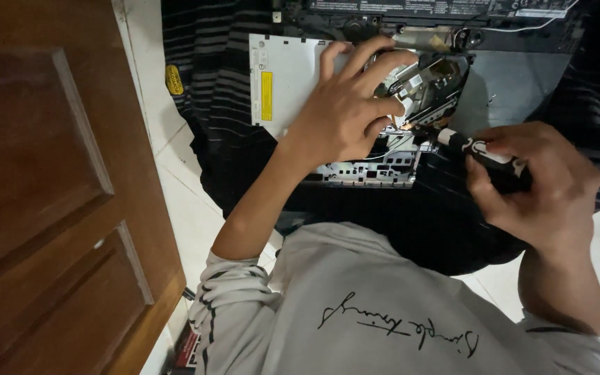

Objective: Disassembling a laptop to remove the optical drive by unscrewing it and disconnecting internal cables.

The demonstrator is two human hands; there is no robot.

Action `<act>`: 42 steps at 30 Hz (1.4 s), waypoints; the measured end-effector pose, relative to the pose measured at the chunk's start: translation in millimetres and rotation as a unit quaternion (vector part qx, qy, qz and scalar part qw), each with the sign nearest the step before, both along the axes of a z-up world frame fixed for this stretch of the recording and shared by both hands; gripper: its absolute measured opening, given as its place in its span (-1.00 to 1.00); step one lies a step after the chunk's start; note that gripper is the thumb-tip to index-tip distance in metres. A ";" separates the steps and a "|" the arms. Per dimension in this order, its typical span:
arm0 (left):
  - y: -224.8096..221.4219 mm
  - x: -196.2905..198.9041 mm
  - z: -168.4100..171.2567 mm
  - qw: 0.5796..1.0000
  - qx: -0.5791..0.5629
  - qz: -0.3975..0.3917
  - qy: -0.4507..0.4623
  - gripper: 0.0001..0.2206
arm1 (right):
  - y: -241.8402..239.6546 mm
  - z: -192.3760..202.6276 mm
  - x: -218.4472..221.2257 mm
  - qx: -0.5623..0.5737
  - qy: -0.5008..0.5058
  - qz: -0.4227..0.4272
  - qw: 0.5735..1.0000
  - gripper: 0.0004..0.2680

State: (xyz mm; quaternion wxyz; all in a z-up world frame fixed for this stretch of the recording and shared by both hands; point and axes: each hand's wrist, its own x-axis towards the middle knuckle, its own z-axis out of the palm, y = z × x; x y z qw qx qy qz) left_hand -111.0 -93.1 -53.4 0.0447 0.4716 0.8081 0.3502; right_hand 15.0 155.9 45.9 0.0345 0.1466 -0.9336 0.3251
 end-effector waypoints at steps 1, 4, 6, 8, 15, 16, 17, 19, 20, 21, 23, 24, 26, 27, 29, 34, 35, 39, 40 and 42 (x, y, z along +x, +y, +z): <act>0.0 -0.2 0.4 1.000 0.001 0.000 -0.001 -0.88 | 0.4 -0.4 -0.8 -0.005 0.000 0.008 1.000 -0.86; -0.4 -0.1 1.0 1.000 0.004 0.001 -0.001 -0.87 | -0.1 -2.2 -1.0 -0.009 -0.004 0.012 1.000 -0.86; -0.7 -0.1 1.3 1.000 0.007 0.002 0.001 -0.87 | -1.7 -2.5 -1.8 -0.006 -0.006 0.009 1.000 -0.86; -1.0 -0.1 1.6 1.000 0.006 0.002 -0.002 -0.91 | -3.8 -1.9 -3.8 0.007 -0.009 0.018 1.000 -0.86; -2.0 0.1 1.7 1.000 0.009 -0.003 0.000 -0.91 | -6.3 -3.7 -9.8 -0.021 -0.004 0.036 0.999 -0.87; -1.7 0.5 1.6 1.000 0.009 0.000 -0.002 -0.89 | -6.4 -3.8 -10.2 -0.015 -0.003 0.042 0.999 -0.87; -1.4 0.9 1.5 1.000 0.009 0.002 -0.005 -0.86 | -6.4 -3.9 -10.6 -0.009 -0.002 0.047 0.999 -0.87; -0.8 0.5 1.6 1.000 0.007 0.001 -0.008 -0.85 | -6.9 -4.6 -9.0 0.000 -0.004 0.044 0.999 -0.87; -0.8 0.1 1.8 1.000 0.005 0.002 -0.011 -0.84 | -7.3 -4.9 -8.7 0.009 -0.005 0.041 0.999 -0.87; -0.4 -0.2 0.9 1.000 0.005 0.003 -0.010 -0.84 | -8.1 -3.4 -9.2 0.010 -0.004 0.042 0.999 -0.87; 0.5 -0.3 -0.8 1.000 -0.020 0.002 -0.003 -0.91 | -9.6 -0.3 -9.4 0.022 -0.016 0.043 0.999 -0.88; 0.6 -0.1 -1.4 1.000 -0.020 0.002 -0.002 -0.91 | -10.5 -0.5 -9.0 0.022 -0.015 0.043 0.999 -0.88; 0.9 0.0 -2.4 1.000 -0.011 0.008 0.003 -0.91 | -11.9 -0.6 -8.4 0.028 -0.011 0.040 0.999 -0.89; 1.5 0.1 -3.1 1.000 -0.011 0.009 0.005 -0.91 | -12.3 0.2 -9.0 0.029 -0.010 0.040 0.999 -0.89; 2.4 0.2 -4.6 1.000 -0.012 0.009 0.000 -0.90 | -13.2 1.5 -10.0 0.046 -0.014 0.051 0.998 -0.88; 2.3 0.7 -0.5 1.000 -0.023 0.008 -0.009 -0.95 | -18.0 6.2 -11.3 0.063 -0.014 0.063 0.996 -0.87; 2.5 0.8 1.2 1.000 -0.029 0.005 -0.008 -0.97 | -20.1 9.0 -12.8 0.078 -0.005 0.078 0.994 -0.86; 0.3 5.7 7.8 0.999 -0.041 -0.007 -0.007 -0.86 | -32.0 20.8 -22.1 0.151 0.017 0.096 0.984 -0.86; -0.6 6.5 9.5 0.998 -0.064 -0.013 -0.008 -0.80 | -33.4 21.7 -24.0 0.147 0.023 0.117 0.982 -0.85; -1.1 10.2 10.9 0.996 -0.085 -0.022 -0.001 -0.73 | -38.2 23.7 -26.3 0.145 0.035 0.133 0.980 -0.83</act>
